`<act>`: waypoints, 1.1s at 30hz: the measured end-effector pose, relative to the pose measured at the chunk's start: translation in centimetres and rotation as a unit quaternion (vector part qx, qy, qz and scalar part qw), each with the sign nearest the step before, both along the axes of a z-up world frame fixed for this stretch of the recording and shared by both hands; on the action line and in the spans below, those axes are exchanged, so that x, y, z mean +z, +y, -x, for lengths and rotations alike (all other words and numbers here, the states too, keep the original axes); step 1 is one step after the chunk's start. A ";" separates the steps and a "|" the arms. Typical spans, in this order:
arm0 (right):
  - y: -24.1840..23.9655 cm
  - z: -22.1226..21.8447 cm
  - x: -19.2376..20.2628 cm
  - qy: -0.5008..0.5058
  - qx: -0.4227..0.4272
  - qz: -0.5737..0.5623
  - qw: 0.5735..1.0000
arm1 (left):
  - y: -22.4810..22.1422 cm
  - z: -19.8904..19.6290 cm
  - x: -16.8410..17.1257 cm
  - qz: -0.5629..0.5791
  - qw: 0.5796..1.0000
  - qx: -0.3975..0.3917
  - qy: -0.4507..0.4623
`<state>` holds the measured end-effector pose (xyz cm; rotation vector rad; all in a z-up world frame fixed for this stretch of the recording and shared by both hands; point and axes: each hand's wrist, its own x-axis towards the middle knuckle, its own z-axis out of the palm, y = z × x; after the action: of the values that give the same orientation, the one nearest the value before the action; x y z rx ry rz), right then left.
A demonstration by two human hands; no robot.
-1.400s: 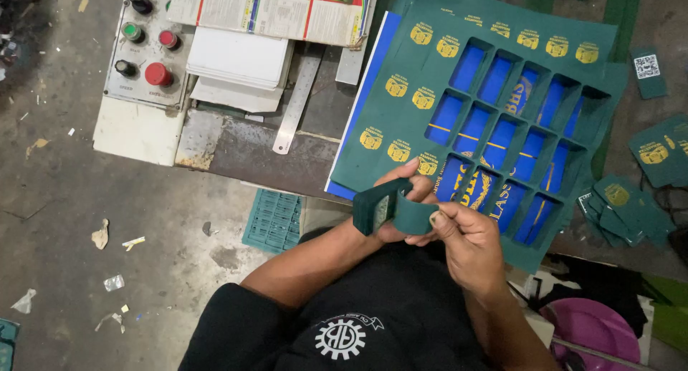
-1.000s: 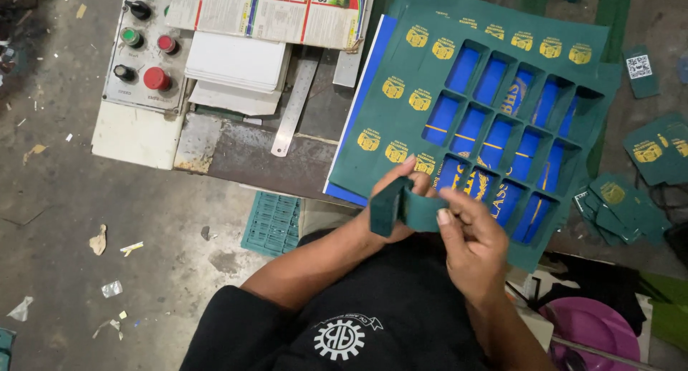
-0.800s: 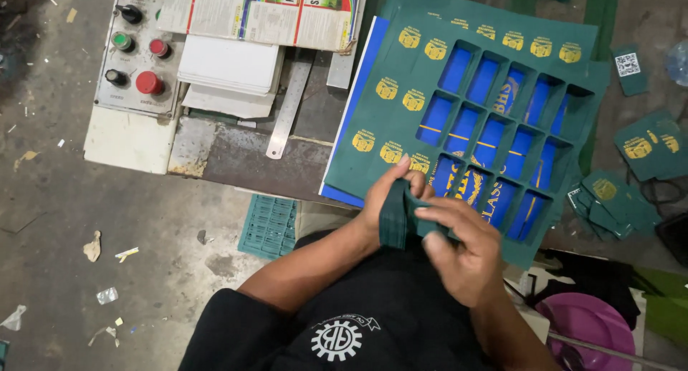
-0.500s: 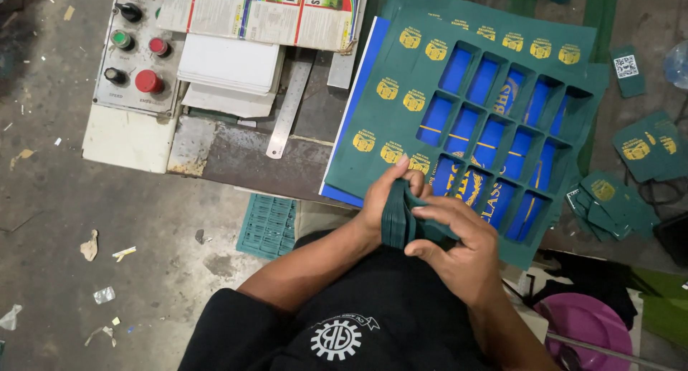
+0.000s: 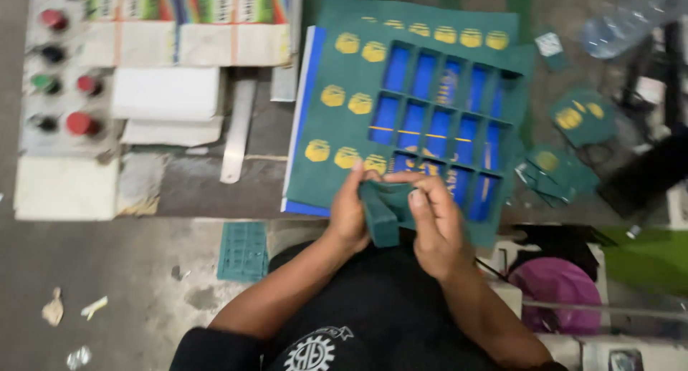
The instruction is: Organizing and sorting small green printed paper tags into a grid-based tray on a production floor.
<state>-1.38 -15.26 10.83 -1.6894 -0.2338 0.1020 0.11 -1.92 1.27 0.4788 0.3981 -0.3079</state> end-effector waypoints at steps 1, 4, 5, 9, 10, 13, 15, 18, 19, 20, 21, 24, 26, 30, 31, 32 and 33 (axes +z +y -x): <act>0.2 0.1 -0.2 -0.002 -0.014 0.003 1.000 | -0.1 0.0 0.4 0.003 1.000 -0.014 -0.002; 0.7 0.3 -0.3 -0.057 -0.042 0.023 0.997 | 0.0 0.3 0.6 -0.026 0.999 0.007 0.025; 0.7 0.2 0.0 -0.133 -0.040 0.111 0.984 | 0.1 0.4 0.2 -0.061 0.998 0.018 0.006; 1.1 -0.5 2.9 -0.305 -0.073 0.228 0.922 | 0.6 0.3 1.3 -0.153 0.987 0.030 0.028; 0.0 -0.2 1.9 -0.304 -0.080 0.232 0.920 | 0.7 0.3 1.4 -0.151 0.988 0.022 0.026; -3.7 0.0 -1.4 -0.237 -0.159 0.095 0.954 | 1.0 0.6 1.2 -0.143 0.988 0.054 -0.002; -7.0 -1.2 -4.1 -0.159 -0.312 -0.053 0.935 | 1.3 0.5 0.8 -0.154 0.985 0.072 -0.032; -12.6 -4.1 -4.3 -0.135 -0.378 -0.061 0.914 | 1.6 -0.1 1.7 -0.187 0.977 0.100 -0.022; -15.1 -4.5 -5.6 -0.138 -0.380 -0.059 0.913 | 1.7 -0.2 1.6 -0.185 0.978 0.097 -0.024; -17.5 -4.8 -6.9 -0.138 -0.393 -0.068 0.907 | 1.8 -0.3 1.6 -0.190 0.976 0.103 -0.033; -19.9 -5.1 -8.2 -0.138 -0.404 -0.077 0.901 | 1.9 -0.4 1.5 -0.196 0.974 0.110 -0.043; -25.6 -4.5 -12.6 -0.113 -0.439 0.029 0.891 | 2.3 -1.1 2.1 -0.211 0.973 0.087 -0.029; -26.3 -5.1 -11.8 -0.142 -0.450 0.139 0.870 | 2.1 -1.5 1.5 -0.214 0.972 0.090 -0.026; -28.8 -8.4 -11.6 -0.219 -0.400 0.434 0.777 | 1.7 -2.0 2.3 -0.269 0.961 0.060 0.024; -29.1 -9.5 -11.4 -0.219 -0.403 0.434 0.775 | 1.7 -2.0 2.0 -0.269 0.961 0.058 0.021; -29.4 -10.6 -11.2 -0.213 -0.364 0.484 0.767 | 1.8 -1.9 1.9 -0.278 0.959 0.054 0.008; -29.6 -11.8 -10.9 -0.207 -0.321 0.532 0.756 | 1.8 -1.8 1.7 -0.287 0.957 0.052 -0.004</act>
<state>10.43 -44.88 -0.11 -2.8352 0.1453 -0.8198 1.90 -0.08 2.93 1.0237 0.5046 -0.0809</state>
